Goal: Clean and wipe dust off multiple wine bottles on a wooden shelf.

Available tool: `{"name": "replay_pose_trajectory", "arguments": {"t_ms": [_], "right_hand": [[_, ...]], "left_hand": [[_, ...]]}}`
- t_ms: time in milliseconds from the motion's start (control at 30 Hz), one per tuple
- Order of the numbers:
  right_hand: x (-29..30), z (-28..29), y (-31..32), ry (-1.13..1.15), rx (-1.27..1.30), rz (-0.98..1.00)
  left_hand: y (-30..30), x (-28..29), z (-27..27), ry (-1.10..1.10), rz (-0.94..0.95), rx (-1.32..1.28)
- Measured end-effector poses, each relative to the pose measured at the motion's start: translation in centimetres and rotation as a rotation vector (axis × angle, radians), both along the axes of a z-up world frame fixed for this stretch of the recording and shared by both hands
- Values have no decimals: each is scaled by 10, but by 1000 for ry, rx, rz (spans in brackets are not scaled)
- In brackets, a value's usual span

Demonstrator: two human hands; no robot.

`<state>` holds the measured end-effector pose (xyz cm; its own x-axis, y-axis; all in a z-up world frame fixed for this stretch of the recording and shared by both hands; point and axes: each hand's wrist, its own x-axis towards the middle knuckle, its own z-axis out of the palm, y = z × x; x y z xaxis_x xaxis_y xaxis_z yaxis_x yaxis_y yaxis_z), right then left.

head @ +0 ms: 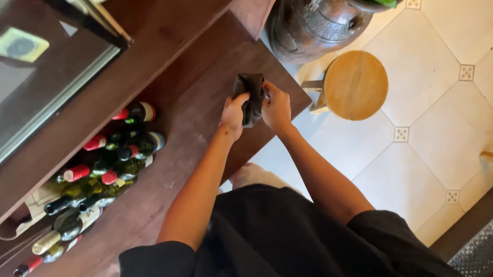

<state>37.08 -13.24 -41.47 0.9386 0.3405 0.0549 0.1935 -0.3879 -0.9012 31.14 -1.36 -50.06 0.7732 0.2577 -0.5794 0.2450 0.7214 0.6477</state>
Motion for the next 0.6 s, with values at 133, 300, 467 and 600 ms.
{"name": "replay_pose_trajectory", "arguments": {"t_ms": [133,300,467,600], "right_hand": [[9,-4,-3,5,-12,-27],[13,0,-6,100,-115,-42],[17,-2,-13,40,23,76],[18,-13,-15,12,-35,135]], "left_hand": [[1,9,26,40,-20,8],[2,8,14,64,-12,-15],[6,-4,15,130,13,2],[11,-21,0,97,72,-27]]}}
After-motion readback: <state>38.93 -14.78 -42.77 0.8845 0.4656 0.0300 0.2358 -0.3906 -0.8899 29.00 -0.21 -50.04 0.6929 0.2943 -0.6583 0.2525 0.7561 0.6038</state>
